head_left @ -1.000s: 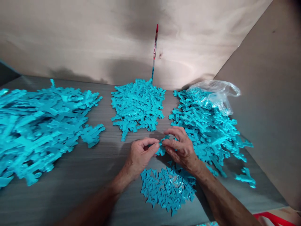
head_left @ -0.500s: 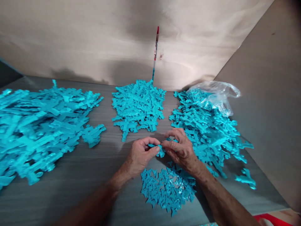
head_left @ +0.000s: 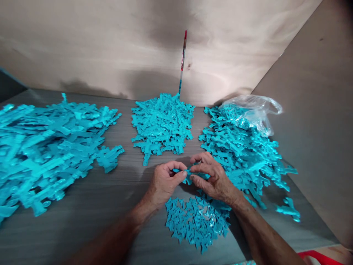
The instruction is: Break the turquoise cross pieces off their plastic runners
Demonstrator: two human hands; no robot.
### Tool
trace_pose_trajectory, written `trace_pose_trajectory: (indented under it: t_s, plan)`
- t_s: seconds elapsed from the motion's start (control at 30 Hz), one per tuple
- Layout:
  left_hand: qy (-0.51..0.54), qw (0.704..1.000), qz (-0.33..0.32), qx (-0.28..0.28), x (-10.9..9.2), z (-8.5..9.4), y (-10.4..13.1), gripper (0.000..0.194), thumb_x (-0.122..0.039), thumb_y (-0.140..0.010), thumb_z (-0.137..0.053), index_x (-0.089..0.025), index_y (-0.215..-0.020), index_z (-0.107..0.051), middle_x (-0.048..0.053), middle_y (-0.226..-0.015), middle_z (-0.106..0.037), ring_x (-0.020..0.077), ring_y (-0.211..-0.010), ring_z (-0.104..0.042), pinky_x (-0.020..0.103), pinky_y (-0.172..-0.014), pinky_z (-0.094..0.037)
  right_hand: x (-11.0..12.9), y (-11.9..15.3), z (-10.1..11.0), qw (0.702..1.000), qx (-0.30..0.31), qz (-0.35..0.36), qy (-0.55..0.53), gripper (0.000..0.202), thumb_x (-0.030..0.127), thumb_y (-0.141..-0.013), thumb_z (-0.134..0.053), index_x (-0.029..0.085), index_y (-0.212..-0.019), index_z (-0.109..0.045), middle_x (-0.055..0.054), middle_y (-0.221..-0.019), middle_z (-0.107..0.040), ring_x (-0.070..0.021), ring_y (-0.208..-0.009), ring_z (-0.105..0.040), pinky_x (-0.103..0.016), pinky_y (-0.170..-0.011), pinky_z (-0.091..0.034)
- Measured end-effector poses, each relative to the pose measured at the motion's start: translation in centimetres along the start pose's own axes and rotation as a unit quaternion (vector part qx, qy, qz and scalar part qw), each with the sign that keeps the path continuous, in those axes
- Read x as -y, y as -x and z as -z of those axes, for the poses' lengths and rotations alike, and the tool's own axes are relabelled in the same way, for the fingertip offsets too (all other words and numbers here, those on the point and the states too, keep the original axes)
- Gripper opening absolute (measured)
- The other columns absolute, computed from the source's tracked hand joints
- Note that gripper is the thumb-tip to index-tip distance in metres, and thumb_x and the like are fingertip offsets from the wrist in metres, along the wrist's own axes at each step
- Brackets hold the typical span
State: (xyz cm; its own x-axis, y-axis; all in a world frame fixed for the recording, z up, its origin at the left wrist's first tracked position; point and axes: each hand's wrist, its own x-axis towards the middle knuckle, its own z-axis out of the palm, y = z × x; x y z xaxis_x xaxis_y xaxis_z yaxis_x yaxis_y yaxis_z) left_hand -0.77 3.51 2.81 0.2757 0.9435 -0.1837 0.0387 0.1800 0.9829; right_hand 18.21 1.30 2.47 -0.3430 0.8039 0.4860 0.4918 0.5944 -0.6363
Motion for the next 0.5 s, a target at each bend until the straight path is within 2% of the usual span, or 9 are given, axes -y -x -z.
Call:
trace_pose_trajectory:
  t_s: [0.17, 0.3, 0.5]
  plan:
    - [0.018, 1.0, 0.001, -0.008, 0.1, -0.1, 0.1, 0.011, -0.022, -0.065, -0.072, -0.015, -0.073, -0.07, 0.001, -0.071, -0.067, 0.0107, -0.061, -0.056, 0.021, -0.058, -0.045, 0.1, 0.0, -0.5, 1.0, -0.02, -0.023, -0.008, 0.006, 0.017, -0.087, -0.062, 0.022, -0.086, -0.064, -0.009, -0.118, -0.059, -0.024, -0.107, -0.056, -0.043, -0.089, -0.046]
    - [0.003, 1.0, 0.008, -0.011, -0.1, -0.2, 0.1, 0.016, -0.02, -0.063, -0.072, -0.015, -0.078, -0.072, 0.001, -0.072, -0.068, 0.0104, -0.06, -0.055, 0.021, -0.056, -0.044, 0.5, -0.1, -0.4, 0.997, -0.033, -0.057, -0.029, 0.009, 0.014, -0.087, -0.06, 0.02, -0.081, -0.061, -0.008, -0.112, -0.06, -0.0234, -0.108, -0.057, -0.04, -0.089, -0.045]
    - [-0.01, 1.0, -0.005, 0.009, 0.3, -0.2, 0.1, 0.029, -0.016, -0.064, -0.069, -0.017, -0.094, -0.072, -0.003, -0.067, -0.064, 0.0079, -0.051, -0.048, 0.019, -0.048, -0.036, -0.1, -0.2, 1.0, 0.98, -0.097, -0.154, -0.078, 0.011, 0.014, -0.083, -0.062, 0.019, -0.073, -0.062, -0.006, -0.101, -0.061, -0.0206, -0.1, -0.06, -0.033, -0.083, -0.045]
